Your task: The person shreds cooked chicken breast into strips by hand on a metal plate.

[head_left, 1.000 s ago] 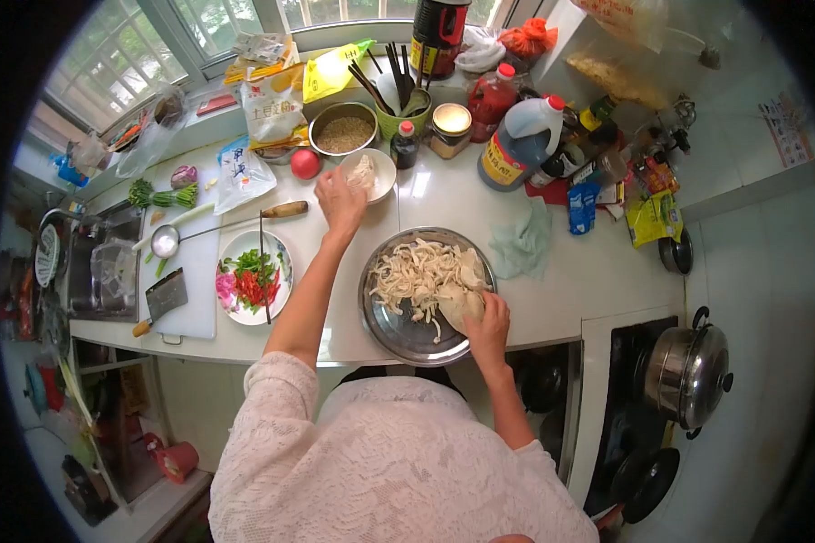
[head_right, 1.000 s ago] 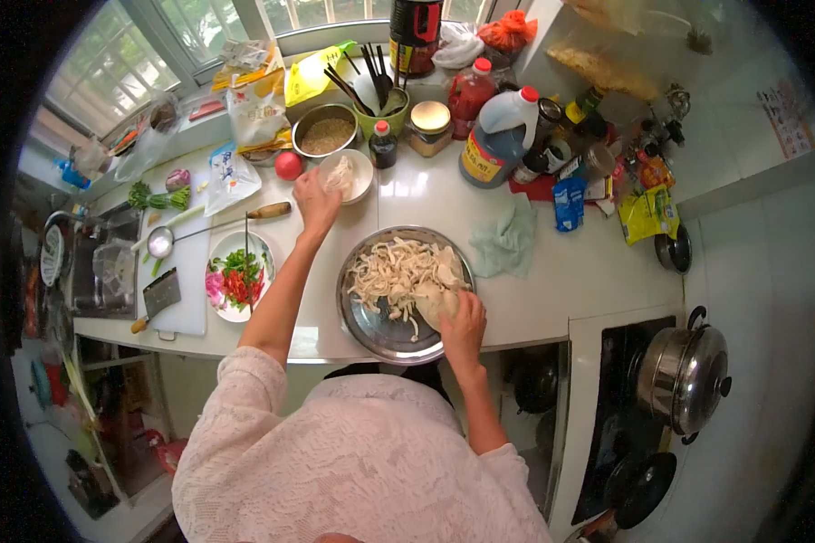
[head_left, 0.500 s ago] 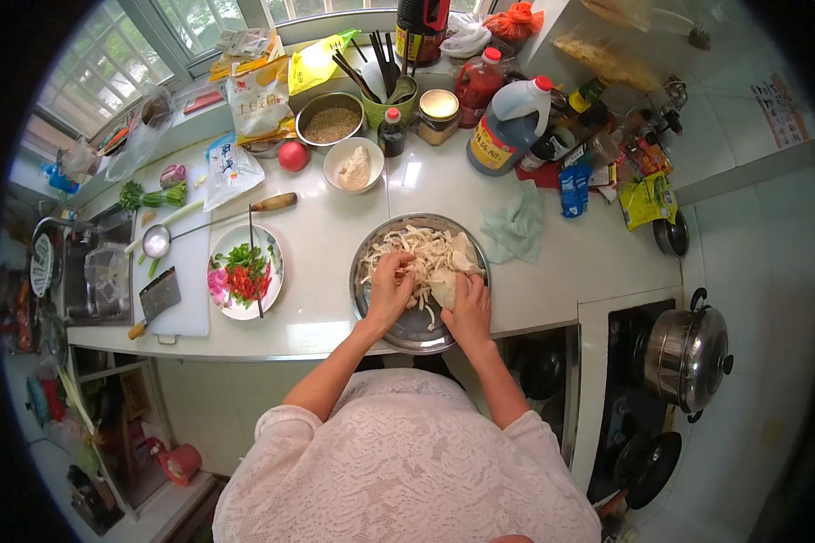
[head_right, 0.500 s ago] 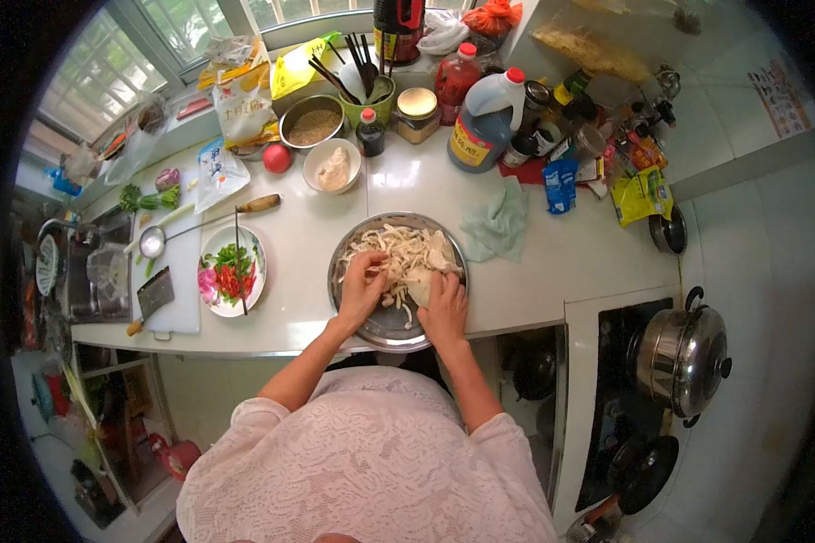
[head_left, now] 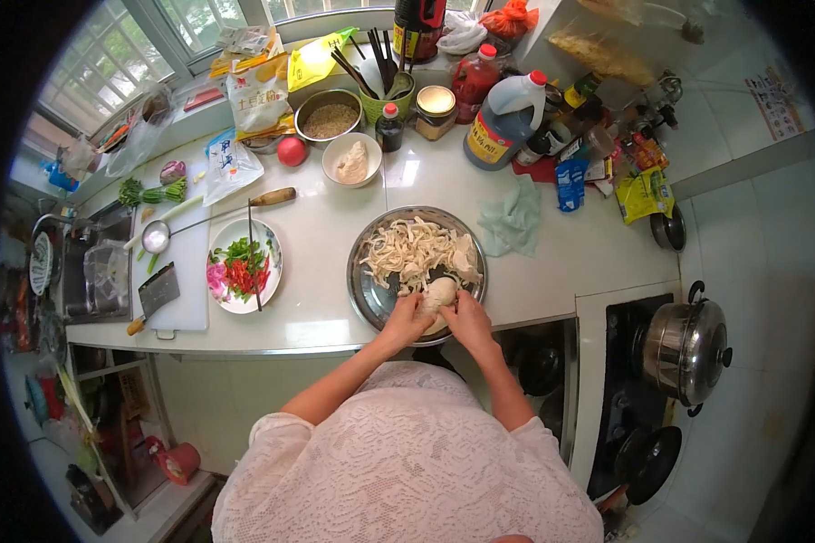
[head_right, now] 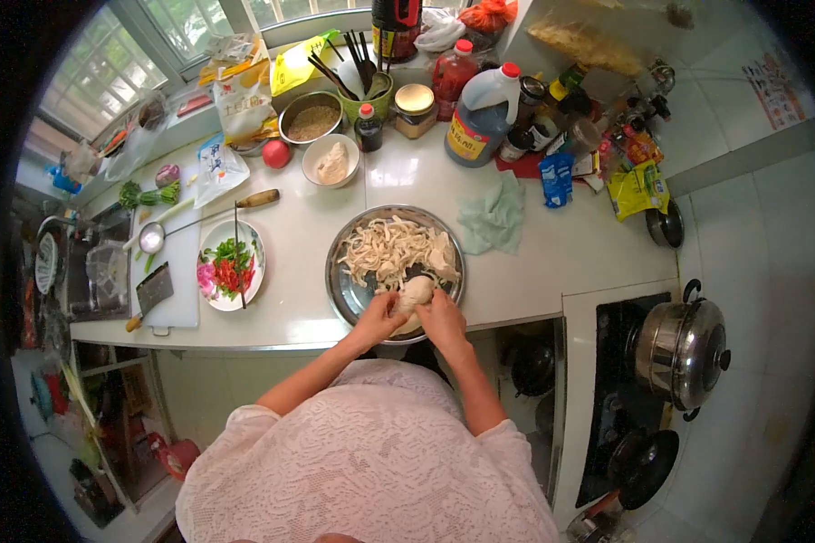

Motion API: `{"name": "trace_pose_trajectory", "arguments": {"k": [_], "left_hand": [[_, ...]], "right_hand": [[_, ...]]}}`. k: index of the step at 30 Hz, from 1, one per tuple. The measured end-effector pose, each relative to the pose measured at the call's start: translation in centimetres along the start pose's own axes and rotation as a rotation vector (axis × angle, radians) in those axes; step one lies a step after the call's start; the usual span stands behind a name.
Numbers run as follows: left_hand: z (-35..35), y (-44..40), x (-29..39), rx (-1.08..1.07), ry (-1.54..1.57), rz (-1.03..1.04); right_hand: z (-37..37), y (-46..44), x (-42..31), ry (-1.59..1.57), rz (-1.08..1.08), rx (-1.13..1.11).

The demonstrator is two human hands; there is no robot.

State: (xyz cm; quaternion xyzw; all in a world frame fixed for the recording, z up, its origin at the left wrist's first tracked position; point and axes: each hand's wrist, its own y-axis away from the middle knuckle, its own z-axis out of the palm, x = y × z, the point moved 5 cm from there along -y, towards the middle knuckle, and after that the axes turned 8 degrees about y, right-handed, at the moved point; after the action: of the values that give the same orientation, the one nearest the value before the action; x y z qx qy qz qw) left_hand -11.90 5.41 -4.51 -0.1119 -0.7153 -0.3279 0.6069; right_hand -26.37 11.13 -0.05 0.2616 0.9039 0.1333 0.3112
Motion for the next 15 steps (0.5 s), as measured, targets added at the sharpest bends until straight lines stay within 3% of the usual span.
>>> {"name": "trace_pose_trajectory", "arguments": {"k": [5, 7, 11, 15], "left_hand": [[0.6, -1.4, -1.2, -0.001, -0.197, -0.052], [0.5, -0.6, -0.4, 0.04, -0.212, -0.083], [0.3, -0.8, 0.4, -0.043, -0.147, -0.203], [0.0, -1.6, -0.8, -0.166, -0.147, -0.206]], "right_hand": [[3.0, -2.1, 2.5, -0.111, -0.159, 0.154], [3.4, -1.2, 2.2, -0.722, 0.186, -0.163], [3.2, -0.8, 1.4, -0.654, 0.194, -0.176], [4.2, -1.1, 2.3, -0.498, 0.186, -0.033]]}}
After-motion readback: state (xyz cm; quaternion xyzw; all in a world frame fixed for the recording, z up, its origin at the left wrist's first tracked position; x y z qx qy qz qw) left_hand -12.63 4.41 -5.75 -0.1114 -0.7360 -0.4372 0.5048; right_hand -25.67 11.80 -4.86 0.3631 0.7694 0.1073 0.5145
